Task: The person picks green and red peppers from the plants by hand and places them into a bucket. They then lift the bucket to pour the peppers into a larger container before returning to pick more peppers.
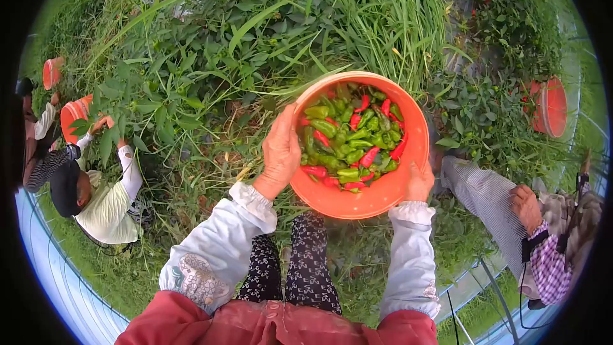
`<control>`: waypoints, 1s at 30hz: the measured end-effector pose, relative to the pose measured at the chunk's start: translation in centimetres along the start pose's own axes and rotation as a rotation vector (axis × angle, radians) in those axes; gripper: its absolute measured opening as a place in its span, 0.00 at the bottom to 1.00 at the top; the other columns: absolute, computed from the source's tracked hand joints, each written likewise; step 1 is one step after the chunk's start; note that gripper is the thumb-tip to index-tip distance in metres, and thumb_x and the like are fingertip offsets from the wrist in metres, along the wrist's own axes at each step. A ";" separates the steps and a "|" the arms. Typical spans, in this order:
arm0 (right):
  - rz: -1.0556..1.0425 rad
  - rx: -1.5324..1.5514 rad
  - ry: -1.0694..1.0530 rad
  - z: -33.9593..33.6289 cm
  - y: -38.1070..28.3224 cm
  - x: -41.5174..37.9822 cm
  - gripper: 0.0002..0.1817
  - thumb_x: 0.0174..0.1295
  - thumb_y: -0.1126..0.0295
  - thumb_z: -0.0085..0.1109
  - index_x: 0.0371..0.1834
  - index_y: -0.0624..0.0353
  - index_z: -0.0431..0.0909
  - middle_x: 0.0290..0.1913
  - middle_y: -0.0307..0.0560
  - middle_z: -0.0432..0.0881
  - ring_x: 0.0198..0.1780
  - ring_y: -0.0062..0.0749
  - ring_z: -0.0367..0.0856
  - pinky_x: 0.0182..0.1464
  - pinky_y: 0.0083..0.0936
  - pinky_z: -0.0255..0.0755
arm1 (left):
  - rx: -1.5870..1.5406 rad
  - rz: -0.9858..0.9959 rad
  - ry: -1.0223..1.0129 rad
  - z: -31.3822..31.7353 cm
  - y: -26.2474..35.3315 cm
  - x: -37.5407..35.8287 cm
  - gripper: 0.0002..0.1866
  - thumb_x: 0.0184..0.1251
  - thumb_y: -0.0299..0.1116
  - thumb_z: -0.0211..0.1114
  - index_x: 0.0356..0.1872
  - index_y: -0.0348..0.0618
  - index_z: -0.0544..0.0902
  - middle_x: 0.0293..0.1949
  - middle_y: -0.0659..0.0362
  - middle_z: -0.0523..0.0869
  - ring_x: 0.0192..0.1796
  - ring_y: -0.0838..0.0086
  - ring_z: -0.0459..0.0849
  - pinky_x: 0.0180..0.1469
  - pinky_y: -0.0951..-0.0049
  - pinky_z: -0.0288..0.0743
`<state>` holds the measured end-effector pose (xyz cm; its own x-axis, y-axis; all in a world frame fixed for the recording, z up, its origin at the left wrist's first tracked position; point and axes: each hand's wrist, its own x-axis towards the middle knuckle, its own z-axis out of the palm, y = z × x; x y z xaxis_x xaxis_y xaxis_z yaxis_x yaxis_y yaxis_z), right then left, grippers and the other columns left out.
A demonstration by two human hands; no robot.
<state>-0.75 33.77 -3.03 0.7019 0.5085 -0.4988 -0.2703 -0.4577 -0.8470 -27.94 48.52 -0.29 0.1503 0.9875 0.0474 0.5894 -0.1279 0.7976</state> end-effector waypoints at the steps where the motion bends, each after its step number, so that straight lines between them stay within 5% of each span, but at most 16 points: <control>1: -0.026 -0.033 0.003 -0.9 -0.2 1.1 0.16 0.62 0.79 0.50 0.53 0.67 0.73 0.47 0.46 0.80 0.44 0.30 0.78 0.49 0.25 0.72 | -0.022 0.010 -0.012 1.0 0.0 0.2 0.30 0.53 0.16 0.52 0.61 0.45 0.66 0.50 0.47 0.76 0.47 0.49 0.77 0.46 0.59 0.74; 4: 0.056 -0.051 0.040 -2.7 1.6 6.2 0.16 0.62 0.79 0.49 0.53 0.66 0.73 0.48 0.47 0.80 0.45 0.32 0.79 0.49 0.25 0.72 | 0.032 -0.043 -0.083 4.1 1.0 2.2 0.31 0.50 0.17 0.53 0.59 0.45 0.66 0.49 0.47 0.74 0.51 0.50 0.74 0.49 0.59 0.73; 5: 0.084 -0.076 0.050 -2.6 3.3 7.8 0.16 0.62 0.78 0.49 0.53 0.67 0.73 0.48 0.49 0.80 0.45 0.32 0.79 0.49 0.25 0.72 | 0.115 -0.068 -0.046 5.7 0.4 2.7 0.28 0.53 0.19 0.53 0.58 0.51 0.68 0.44 0.51 0.76 0.41 0.51 0.78 0.39 0.58 0.74; 6: 0.115 -0.085 0.029 -1.2 3.5 8.4 0.16 0.62 0.78 0.49 0.53 0.67 0.73 0.48 0.49 0.80 0.45 0.32 0.79 0.49 0.25 0.72 | 0.148 -0.110 -0.051 6.6 -0.8 3.2 0.28 0.54 0.20 0.54 0.58 0.51 0.67 0.43 0.50 0.77 0.41 0.51 0.78 0.39 0.57 0.74; 8: -0.042 -0.535 0.013 0.3 2.0 9.0 0.16 0.61 0.76 0.51 0.52 0.68 0.73 0.48 0.51 0.80 0.45 0.34 0.79 0.50 0.26 0.71 | 0.163 -0.152 -0.075 6.2 -2.8 4.2 0.28 0.54 0.20 0.54 0.59 0.51 0.67 0.43 0.49 0.77 0.41 0.51 0.78 0.39 0.56 0.74; 14: -0.181 -0.546 0.061 -0.8 4.7 7.7 0.16 0.61 0.75 0.52 0.52 0.71 0.72 0.48 0.52 0.80 0.46 0.34 0.79 0.51 0.27 0.71 | 0.176 -0.161 -0.031 5.2 -2.6 2.5 0.29 0.51 0.19 0.55 0.58 0.50 0.66 0.43 0.49 0.77 0.43 0.51 0.78 0.40 0.57 0.75; 21: -0.131 -0.498 0.024 -1.3 4.9 8.1 0.18 0.62 0.74 0.52 0.53 0.70 0.71 0.49 0.52 0.80 0.47 0.34 0.78 0.51 0.27 0.71 | 0.061 -0.175 0.101 2.9 -1.9 0.8 0.19 0.62 0.28 0.54 0.55 0.42 0.67 0.47 0.48 0.77 0.46 0.51 0.77 0.48 0.58 0.72; 25: -0.180 -0.640 0.066 -0.6 3.9 7.3 0.18 0.62 0.74 0.52 0.54 0.70 0.71 0.49 0.52 0.80 0.47 0.35 0.78 0.51 0.27 0.70 | 0.081 -0.323 -0.185 -0.6 -4.6 -5.4 0.09 0.61 0.31 0.55 0.40 0.39 0.77 0.39 0.49 0.79 0.43 0.54 0.79 0.47 0.60 0.73; 27: -0.172 -0.605 0.066 -0.6 4.0 7.5 0.18 0.61 0.74 0.52 0.54 0.70 0.71 0.49 0.52 0.80 0.47 0.35 0.78 0.51 0.27 0.70 | 0.323 -0.364 -0.554 -1.8 -8.1 -9.1 0.07 0.58 0.29 0.56 0.36 0.40 0.79 0.37 0.49 0.80 0.41 0.55 0.80 0.45 0.60 0.74; 30: -0.175 -0.570 0.072 -0.5 4.0 7.4 0.17 0.61 0.75 0.52 0.53 0.71 0.71 0.49 0.52 0.80 0.47 0.35 0.78 0.51 0.27 0.70 | 0.444 -0.347 -0.604 -4.4 -12.4 -10.5 0.11 0.59 0.29 0.54 0.41 0.38 0.79 0.40 0.46 0.81 0.41 0.50 0.80 0.43 0.57 0.74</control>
<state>3.67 35.31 -10.03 0.7521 0.5704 -0.3300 0.2356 -0.7005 -0.6736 -40.33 40.10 -7.99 0.2285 0.7743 -0.5902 0.9206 0.0254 0.3897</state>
